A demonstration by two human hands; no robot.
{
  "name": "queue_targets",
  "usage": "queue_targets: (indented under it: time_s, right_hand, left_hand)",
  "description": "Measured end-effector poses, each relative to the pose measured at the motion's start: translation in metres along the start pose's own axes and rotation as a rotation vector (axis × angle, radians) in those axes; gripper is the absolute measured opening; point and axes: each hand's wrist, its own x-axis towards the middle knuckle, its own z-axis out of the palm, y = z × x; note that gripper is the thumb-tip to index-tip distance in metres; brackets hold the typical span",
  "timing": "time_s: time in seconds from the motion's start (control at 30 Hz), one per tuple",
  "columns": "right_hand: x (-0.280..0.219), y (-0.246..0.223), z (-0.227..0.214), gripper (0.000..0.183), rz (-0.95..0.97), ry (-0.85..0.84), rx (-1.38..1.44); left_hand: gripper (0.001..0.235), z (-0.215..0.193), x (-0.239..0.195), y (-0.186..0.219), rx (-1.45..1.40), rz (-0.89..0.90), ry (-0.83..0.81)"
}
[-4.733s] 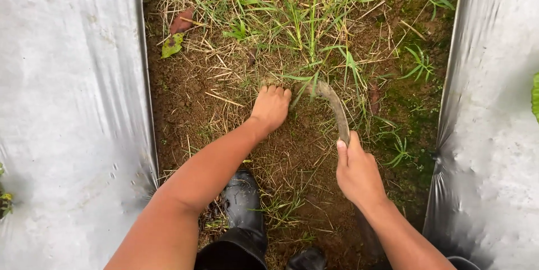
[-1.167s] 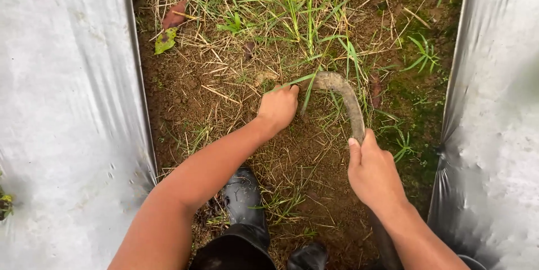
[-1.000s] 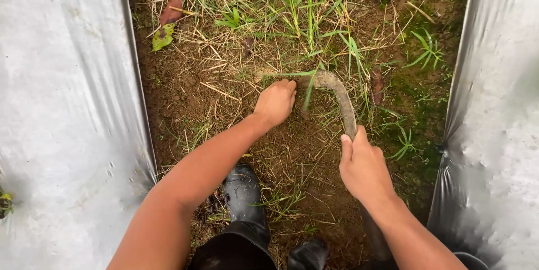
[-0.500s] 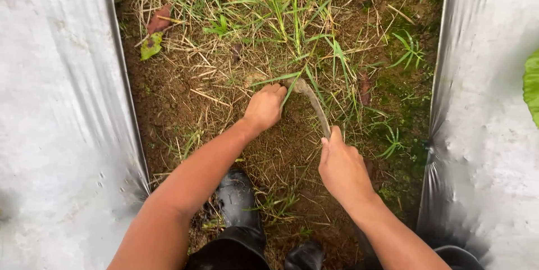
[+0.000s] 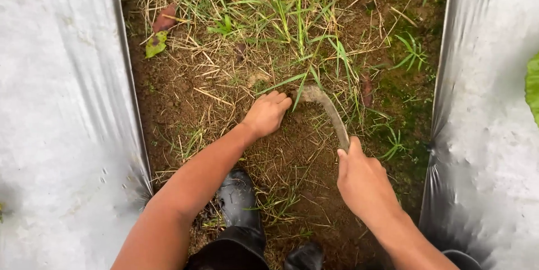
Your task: The person uses a curved sickle to cut and remove weeds from a narrow strip of soil between two plastic-covered raised beds. They repeatedly slice the grass at the base and pull the clumps away by hand, clearing the area around the base of nearby leafy plants.
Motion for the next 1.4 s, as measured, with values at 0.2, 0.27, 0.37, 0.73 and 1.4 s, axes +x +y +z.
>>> queue_targets:
  time_s: [0.2, 0.27, 0.37, 0.73, 1.4]
  right_hand:
    - [-0.01, -0.005, -0.002, 0.031, -0.031, 0.007, 0.018]
    - [-0.022, -0.013, -0.017, 0.03, 0.012, 0.013, 0.061]
    - [-0.019, -0.009, -0.024, 0.028, 0.036, 0.048, 0.107]
    - [-0.005, -0.01, 0.0, 0.03, -0.01, -0.046, -0.032]
    - [0.017, -0.017, 0.015, 0.025, -0.019, -0.066, 0.243]
  left_hand:
    - [0.022, -0.004, -0.011, 0.003, -0.008, -0.057, 0.217]
    - [0.022, -0.01, -0.026, 0.003, -0.023, -0.095, 0.22]
    - [0.024, -0.015, -0.052, 0.001, -0.081, -0.193, 0.208]
    - [0.031, -0.09, -0.154, -0.006, 0.282, -0.981, -0.905]
    - [0.052, -0.06, 0.01, -0.023, 0.281, -0.541, -0.16]
